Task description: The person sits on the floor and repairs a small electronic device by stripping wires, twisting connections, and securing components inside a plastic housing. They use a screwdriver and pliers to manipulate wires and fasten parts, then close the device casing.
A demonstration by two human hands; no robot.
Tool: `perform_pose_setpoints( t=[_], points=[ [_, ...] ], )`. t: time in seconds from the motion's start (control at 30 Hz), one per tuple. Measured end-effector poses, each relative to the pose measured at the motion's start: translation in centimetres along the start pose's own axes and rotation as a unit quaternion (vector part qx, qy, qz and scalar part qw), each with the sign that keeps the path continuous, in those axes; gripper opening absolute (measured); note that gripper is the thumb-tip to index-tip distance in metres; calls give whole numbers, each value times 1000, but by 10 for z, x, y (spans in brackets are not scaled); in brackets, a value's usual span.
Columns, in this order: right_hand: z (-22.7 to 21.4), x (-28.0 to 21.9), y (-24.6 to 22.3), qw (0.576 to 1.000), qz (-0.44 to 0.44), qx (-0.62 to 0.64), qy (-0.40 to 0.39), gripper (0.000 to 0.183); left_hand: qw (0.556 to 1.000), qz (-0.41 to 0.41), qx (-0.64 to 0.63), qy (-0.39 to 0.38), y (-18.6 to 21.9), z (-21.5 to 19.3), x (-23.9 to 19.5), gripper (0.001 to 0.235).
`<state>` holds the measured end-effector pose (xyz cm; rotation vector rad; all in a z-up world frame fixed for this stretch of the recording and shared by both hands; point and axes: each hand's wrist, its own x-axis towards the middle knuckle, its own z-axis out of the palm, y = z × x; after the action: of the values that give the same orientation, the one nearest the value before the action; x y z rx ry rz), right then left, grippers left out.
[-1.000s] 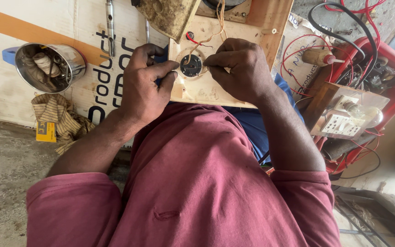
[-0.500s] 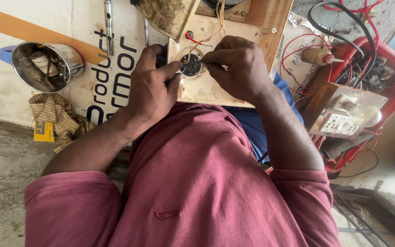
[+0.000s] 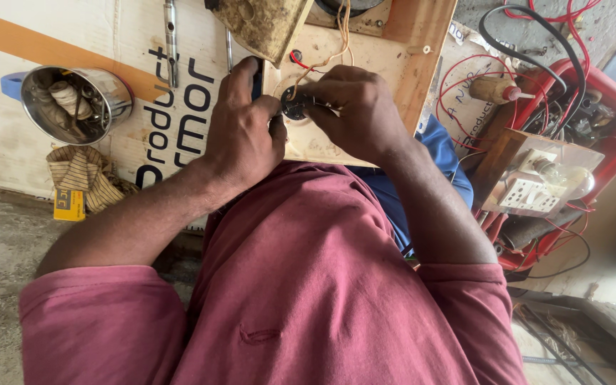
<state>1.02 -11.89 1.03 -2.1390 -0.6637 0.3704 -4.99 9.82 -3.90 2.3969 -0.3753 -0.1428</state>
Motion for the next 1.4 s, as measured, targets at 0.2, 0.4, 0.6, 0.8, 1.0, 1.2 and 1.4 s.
perform_pose_setpoints(
  t=[0.2,0.4,0.6,0.8,1.0,1.2,1.4],
  points=[
    [-6,-3,2,1000,6,8,-7,17,1000,22,-4,-9,4,-12,7,22],
    [6,6,2,999,-32,-28,-2,17,999,8,2,-46,11,-24,8,21],
    [6,9,-3,1000,14,-13,-15,19,998,-6,-5,-70,14,-28,9,22],
    [5,8,-1,999,19,-34,-27,14,997,23,44,-64,12,-21,-2,15],
    [6,5,3,999,11,-22,-25,12,997,-4,54,59,21,-6,-15,39],
    [6,3,4,1000,3,-14,-25,13,996,-80,-14,31,30,-4,-13,12],
    [2,3,-1,999,-28,7,-17,17,975,-140,-167,43,35,-9,-12,8]
  ],
)
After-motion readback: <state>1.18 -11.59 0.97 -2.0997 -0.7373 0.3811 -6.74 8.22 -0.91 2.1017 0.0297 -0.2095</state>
